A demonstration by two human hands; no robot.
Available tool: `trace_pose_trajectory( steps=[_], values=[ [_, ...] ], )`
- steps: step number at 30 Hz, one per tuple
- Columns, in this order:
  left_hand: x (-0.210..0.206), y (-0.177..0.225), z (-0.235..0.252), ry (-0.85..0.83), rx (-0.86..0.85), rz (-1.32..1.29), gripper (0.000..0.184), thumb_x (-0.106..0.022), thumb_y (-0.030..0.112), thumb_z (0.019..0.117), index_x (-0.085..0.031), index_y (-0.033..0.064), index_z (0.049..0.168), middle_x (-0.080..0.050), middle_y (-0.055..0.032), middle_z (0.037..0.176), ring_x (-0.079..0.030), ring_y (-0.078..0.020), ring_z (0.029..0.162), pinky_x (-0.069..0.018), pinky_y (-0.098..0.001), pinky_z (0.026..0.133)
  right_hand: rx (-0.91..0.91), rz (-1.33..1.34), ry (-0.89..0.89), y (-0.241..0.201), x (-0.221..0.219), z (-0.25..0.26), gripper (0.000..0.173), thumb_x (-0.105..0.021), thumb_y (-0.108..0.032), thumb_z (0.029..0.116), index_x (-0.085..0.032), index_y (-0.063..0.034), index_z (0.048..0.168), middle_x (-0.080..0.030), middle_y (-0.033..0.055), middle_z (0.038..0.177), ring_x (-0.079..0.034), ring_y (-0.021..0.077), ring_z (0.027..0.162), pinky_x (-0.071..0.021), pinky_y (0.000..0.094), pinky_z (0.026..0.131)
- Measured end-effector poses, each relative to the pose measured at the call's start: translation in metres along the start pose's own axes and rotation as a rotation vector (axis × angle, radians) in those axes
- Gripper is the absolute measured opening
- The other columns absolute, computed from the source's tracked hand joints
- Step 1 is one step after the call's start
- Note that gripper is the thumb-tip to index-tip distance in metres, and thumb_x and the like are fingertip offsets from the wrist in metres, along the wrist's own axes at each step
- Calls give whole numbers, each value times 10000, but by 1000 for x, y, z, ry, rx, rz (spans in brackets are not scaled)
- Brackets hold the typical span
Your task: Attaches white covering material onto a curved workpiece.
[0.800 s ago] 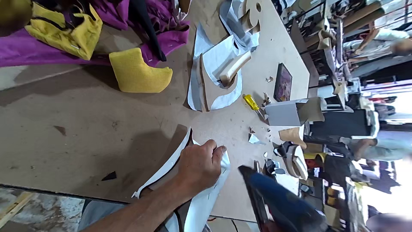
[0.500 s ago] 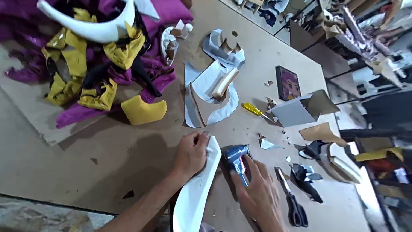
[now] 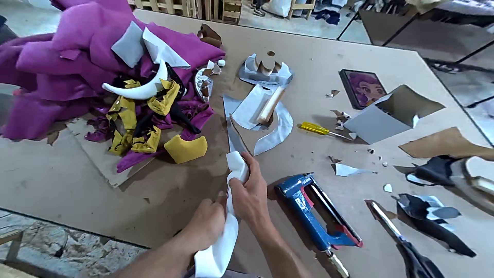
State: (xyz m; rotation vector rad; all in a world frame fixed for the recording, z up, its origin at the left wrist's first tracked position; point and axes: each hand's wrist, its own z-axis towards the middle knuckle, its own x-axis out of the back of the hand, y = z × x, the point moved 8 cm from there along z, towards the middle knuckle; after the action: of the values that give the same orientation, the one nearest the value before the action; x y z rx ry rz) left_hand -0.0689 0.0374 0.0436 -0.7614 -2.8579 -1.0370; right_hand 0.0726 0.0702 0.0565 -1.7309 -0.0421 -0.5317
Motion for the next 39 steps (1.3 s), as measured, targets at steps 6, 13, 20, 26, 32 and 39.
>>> trace_pose_trajectory(
  steps=[6,13,20,26,32,39],
  values=[
    [-28,0,26,142,-276,-175,538,-368,331,1117,-649,84,729,-607,-8,616,-611,-105,570,-533,-310,565,145,536,7,65,0,-26,864,-272,-719,1008,-156,-168,1664,-242,24,1704,-282,127,1536,-289,396,1250],
    [-35,-1,28,147,-395,-243,477,-414,275,1098,-660,109,724,-598,28,589,-593,-61,541,-523,-268,535,476,196,1,6,6,-101,895,5,-712,997,-366,-172,1607,-235,80,1707,-80,301,1598,-57,608,1274],
    [-43,-2,24,193,-537,-126,377,-482,274,1044,-696,100,788,-624,38,632,-606,-55,581,-526,-278,559,470,327,-31,2,15,-110,890,-56,-695,1020,-487,-109,1534,-339,98,1666,-176,251,1584,-63,548,1289],
    [-54,2,27,224,-530,-10,401,-485,406,1037,-667,133,807,-578,37,626,-578,-96,559,-509,-318,547,141,-604,300,69,155,-86,584,-584,-415,958,-592,-77,1434,-616,202,1345,-619,366,1200,-553,554,915],
    [-108,-11,12,427,-904,545,280,-533,305,995,-707,89,1035,-608,-24,559,-634,-222,480,-516,-431,449,-153,-977,-75,135,170,-34,831,-734,-317,874,-369,-114,1592,-637,228,1289,-649,424,1129,-524,618,935],
    [-116,-29,3,707,-1127,619,298,-519,244,1018,-720,66,1147,-648,-19,596,-580,-182,418,-452,-346,374,-147,-883,-160,76,229,-114,373,-685,-368,853,-720,-16,972,-684,132,708,-685,320,649,-526,580,581]
  ],
)
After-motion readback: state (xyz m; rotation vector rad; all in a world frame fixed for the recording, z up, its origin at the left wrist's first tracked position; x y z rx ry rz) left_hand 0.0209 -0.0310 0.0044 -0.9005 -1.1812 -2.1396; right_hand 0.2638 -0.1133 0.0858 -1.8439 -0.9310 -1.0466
